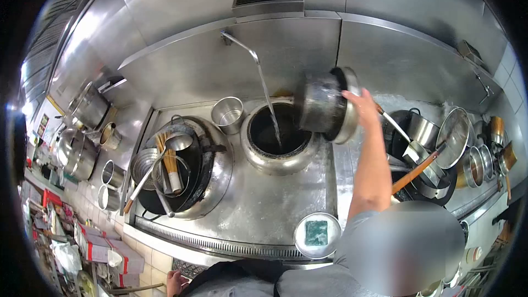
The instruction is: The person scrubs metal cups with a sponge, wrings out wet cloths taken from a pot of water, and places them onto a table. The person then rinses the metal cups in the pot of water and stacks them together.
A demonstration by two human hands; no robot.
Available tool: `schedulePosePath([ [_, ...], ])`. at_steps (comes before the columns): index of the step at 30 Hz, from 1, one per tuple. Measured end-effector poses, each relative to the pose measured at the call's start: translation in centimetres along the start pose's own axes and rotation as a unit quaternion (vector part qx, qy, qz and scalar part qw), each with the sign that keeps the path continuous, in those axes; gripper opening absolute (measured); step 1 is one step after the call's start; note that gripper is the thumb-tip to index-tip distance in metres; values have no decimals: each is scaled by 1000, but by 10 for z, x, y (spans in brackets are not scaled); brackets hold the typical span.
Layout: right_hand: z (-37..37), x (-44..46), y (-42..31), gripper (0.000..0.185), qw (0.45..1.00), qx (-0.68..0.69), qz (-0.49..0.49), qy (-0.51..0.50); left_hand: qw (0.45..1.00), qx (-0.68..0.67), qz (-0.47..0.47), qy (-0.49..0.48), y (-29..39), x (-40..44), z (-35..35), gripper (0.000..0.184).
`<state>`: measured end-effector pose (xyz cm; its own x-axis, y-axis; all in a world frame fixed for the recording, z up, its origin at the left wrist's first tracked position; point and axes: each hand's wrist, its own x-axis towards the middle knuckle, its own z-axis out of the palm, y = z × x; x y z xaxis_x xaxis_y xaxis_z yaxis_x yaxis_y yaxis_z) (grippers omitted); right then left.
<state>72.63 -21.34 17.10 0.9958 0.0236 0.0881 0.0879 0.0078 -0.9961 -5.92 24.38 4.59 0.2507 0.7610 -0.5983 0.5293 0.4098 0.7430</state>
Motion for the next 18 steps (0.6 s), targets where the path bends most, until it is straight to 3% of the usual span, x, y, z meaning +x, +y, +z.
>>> schedulePosePath([
  [2, 80, -51, -71, 100, 981, -184, -64, -18, 999, 21, 36, -27, -4, -4, -3, 19],
  [3, 116, -58, -65, 81, 947, -292, -134, -32, 991, 49, 99, -73, -16, 15, -6, 21],
  [4, 147, -95, -84, 60, 939, -303, -139, -85, 983, 98, 139, -71, -19, 24, -2, 25],
  [5, 171, -95, -58, 47, 895, -368, -226, -109, 970, 147, 179, -71, -13, 24, 5, 28],
  [6, 191, -122, -68, 42, 857, -452, -193, -153, 962, 172, 202, -65, -6, 15, 14, 30],
  [7, 204, -132, -44, 39, 815, -478, -270, -183, 952, 199, 224, -59, 2, 2, 21, 31],
  [8, 213, -148, -37, 35, 787, -520, -255, -212, 941, 227, 244, -54, 4, -7, 20, 33],
  [9, 219, -143, 7, 30, 762, -523, -304, -231, 942, 225, 242, -56, -11, -4, 10, 33],
  [10, 215, -154, 17, 25, 749, -546, -273, -257, 944, 223, 237, -58, -32, -2, -4, 33],
  [13, 199, -184, 60, 25, 746, -498, -196, -397, 961, 220, 162, -48, -54, -24, -29, 38],
  [15, 192, -222, 76, 29, 800, -399, -354, -274, 963, 244, 106, -36, -123, -12, -78, 41],
  [17, 189, -259, 67, 33, 851, -312, -373, -200, 956, 272, 103, -24, -190, -9, -115, 46],
  [18, 189, -280, 56, 34, 885, -281, -317, -194, 951, 287, 117, -17, -225, -7, -131, 49],
])
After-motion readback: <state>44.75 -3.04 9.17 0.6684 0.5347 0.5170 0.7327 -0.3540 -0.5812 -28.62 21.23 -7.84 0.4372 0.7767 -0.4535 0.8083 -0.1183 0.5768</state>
